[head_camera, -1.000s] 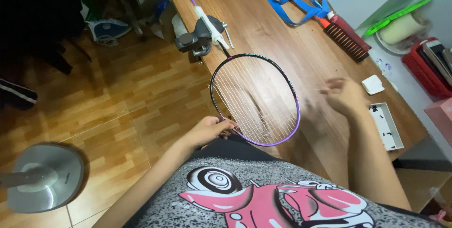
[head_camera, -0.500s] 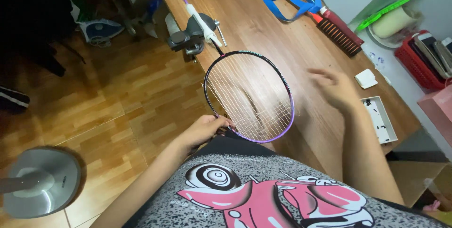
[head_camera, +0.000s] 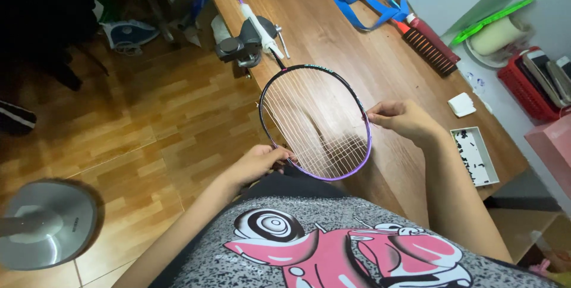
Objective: Manually threading strings through the frame of a badminton racket using a mounting clamp.
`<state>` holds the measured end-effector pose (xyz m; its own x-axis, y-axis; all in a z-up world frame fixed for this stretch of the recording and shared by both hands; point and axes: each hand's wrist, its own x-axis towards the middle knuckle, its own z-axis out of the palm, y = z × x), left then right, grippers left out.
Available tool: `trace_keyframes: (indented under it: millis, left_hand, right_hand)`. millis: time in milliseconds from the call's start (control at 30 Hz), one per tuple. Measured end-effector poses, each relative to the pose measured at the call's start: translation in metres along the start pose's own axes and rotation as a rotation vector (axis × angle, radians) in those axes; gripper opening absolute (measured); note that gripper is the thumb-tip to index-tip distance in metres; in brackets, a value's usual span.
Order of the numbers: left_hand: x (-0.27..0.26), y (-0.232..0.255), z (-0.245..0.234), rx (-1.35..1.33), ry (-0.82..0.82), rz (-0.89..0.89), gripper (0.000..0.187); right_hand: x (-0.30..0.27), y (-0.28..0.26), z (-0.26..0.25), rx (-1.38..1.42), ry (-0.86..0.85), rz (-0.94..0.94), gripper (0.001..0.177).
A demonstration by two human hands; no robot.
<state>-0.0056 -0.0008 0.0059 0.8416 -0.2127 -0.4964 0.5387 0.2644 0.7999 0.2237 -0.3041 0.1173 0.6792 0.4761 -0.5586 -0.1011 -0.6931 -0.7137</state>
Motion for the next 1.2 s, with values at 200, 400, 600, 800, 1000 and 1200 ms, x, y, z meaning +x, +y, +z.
trace_keyframes:
  millis: [200, 400, 600, 800, 1000, 1200]
  left_hand:
    - [-0.016, 0.016, 0.01, -0.002, 0.058, -0.059, 0.034]
    - [-0.002, -0.011, 0.002, -0.125, 0.025, 0.049, 0.035]
    - [-0.012, -0.003, 0.011, -0.071, 0.063, 0.004, 0.037]
    - [-0.023, 0.006, 0.018, -0.096, 0.042, -0.032, 0.037]
    - [-0.021, -0.005, 0.013, -0.1, 0.05, -0.002, 0.039]
    - [-0.021, -0.007, 0.013, -0.069, 0.002, 0.049, 0.04]
  right_hand:
    - [-0.009, 0.038, -0.03, 0.07, 0.302, -0.225, 0.019]
    - [-0.02, 0.151, -0.117, -0.158, 1.122, 0.136, 0.016]
    - [-0.019, 0.156, -0.115, -0.352, 0.896, 0.118, 0.035]
    - [-0.021, 0.016, 0.01, -0.074, 0.246, -0.327, 0.043]
    - [0.005, 0.039, 0.017, -0.009, 0.297, -0.307, 0.022]
    - [-0.024, 0.116, -0.081, -0.176, 0.83, 0.08, 0.018]
